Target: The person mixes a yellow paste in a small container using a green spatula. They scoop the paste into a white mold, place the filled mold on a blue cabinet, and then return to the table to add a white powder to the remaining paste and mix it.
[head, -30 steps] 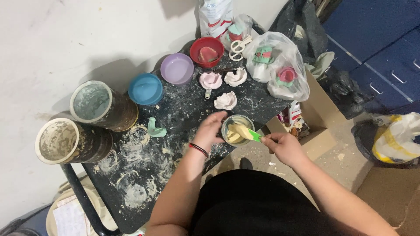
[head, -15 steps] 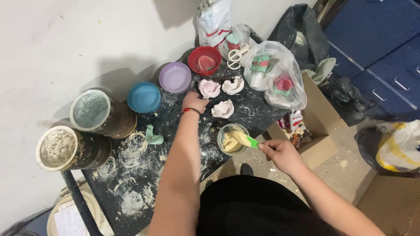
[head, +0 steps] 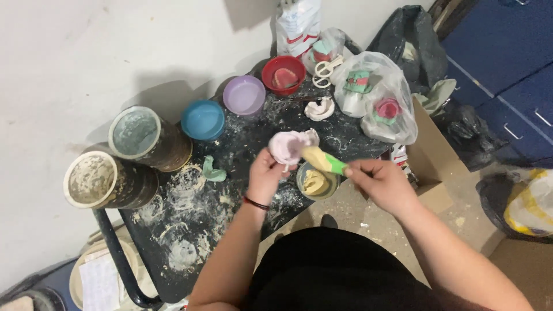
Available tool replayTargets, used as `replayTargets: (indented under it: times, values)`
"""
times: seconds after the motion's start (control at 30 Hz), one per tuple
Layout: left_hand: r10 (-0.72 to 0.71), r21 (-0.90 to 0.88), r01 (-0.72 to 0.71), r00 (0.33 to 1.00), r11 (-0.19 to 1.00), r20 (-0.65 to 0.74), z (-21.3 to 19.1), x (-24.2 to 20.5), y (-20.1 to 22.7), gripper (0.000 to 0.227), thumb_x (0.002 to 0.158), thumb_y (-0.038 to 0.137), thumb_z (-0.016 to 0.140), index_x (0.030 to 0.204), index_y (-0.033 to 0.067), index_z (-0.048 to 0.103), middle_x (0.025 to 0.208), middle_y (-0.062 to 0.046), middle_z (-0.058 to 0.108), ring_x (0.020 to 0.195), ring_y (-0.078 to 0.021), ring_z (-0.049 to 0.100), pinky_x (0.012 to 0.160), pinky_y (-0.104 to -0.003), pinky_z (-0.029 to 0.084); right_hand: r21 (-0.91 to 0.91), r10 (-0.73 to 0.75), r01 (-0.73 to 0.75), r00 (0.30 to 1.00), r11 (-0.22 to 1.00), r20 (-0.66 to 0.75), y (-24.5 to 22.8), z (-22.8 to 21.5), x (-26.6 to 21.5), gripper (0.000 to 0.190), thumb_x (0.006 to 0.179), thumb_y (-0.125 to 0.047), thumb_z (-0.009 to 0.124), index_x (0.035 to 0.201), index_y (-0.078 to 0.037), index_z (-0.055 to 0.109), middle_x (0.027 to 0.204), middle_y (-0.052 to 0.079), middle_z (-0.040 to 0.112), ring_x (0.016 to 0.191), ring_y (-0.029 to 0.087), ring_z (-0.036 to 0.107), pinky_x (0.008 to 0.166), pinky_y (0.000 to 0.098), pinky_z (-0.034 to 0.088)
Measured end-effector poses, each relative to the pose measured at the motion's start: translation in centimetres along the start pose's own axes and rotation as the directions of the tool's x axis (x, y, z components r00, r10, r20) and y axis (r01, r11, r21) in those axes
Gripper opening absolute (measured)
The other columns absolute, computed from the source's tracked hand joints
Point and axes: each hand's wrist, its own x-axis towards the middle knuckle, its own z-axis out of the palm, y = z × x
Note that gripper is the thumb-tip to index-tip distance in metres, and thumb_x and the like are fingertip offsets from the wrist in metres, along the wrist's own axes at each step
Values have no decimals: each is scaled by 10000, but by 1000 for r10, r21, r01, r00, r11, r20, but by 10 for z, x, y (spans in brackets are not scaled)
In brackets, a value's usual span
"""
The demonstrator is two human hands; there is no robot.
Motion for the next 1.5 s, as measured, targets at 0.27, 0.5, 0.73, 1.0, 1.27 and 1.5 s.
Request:
replayTargets:
  times: [0.27, 0.5, 0.73, 1.0, 1.27, 1.5]
  values:
    - [36, -96, -27, 996, 995, 87, 25, -29, -7, 270, 974, 75, 629, 1238, 26, 597, 1021, -172, 772, 790, -236, 793, 632, -274, 656, -729, -607, 339, 784, 594, -129, 1, 14, 13, 235, 961, -296, 758, 1183, -243, 812, 964, -29, 776, 911, 159, 744, 775, 266, 573]
    - [48, -150, -31, 992, 988, 113, 27, -41, 1, 256, 948, 33, 614, 1200, -16, 613, 941, -169, 762, 721, -226, 788, 588, -232, 637, -867, -755, 330, 651, 373, -78, -3, 8, 6, 204, 918, -256, 805, 1122, -248, 815, 845, -86, 728, 812, 89, 718, 716, 201, 575]
    - [76, -143, -61, 992, 988, 98, 17, -36, -19, 281, 954, 42, 614, 1215, -62, 596, 878, -172, 727, 654, -228, 761, 538, -239, 621, -873, -754, 344, 656, 347, -41, -13, 12, -5, 191, 902, -223, 790, 1089, -202, 821, 850, -36, 744, 823, 139, 741, 711, 231, 593]
    - [80, -83, -72, 993, 994, 87, -7, -41, -31, 263, 968, 52, 617, 1208, -55, 608, 884, -157, 737, 627, -191, 742, 513, -225, 611, -785, -681, 363, 725, 502, -100, -21, 20, -17, 209, 903, -174, 800, 1109, -149, 824, 882, 17, 776, 845, 186, 761, 716, 271, 599]
    - [-85, -79, 92, 993, 993, 84, -46, -50, -76, 204, 979, 53, 621, 1147, -60, 645, 893, -184, 737, 572, -208, 715, 484, -248, 609, -672, -107, -52, 975, 739, -193, 17, 20, -20, 382, 847, -313, 735, 1201, -172, 732, 1055, 107, 810, 1025, 367, 758, 898, 483, 586]
    - [-235, -66, 257, 943, 964, 234, -38, -81, -72, 203, 1026, 88, 534, 1167, -51, 574, 947, -222, 769, 515, -137, 665, 416, -197, 570, -347, -112, 13, 957, 938, -267, 33, 57, -6, 276, 833, -197, 791, 1100, -125, 785, 996, 136, 792, 982, 375, 750, 827, 415, 593]
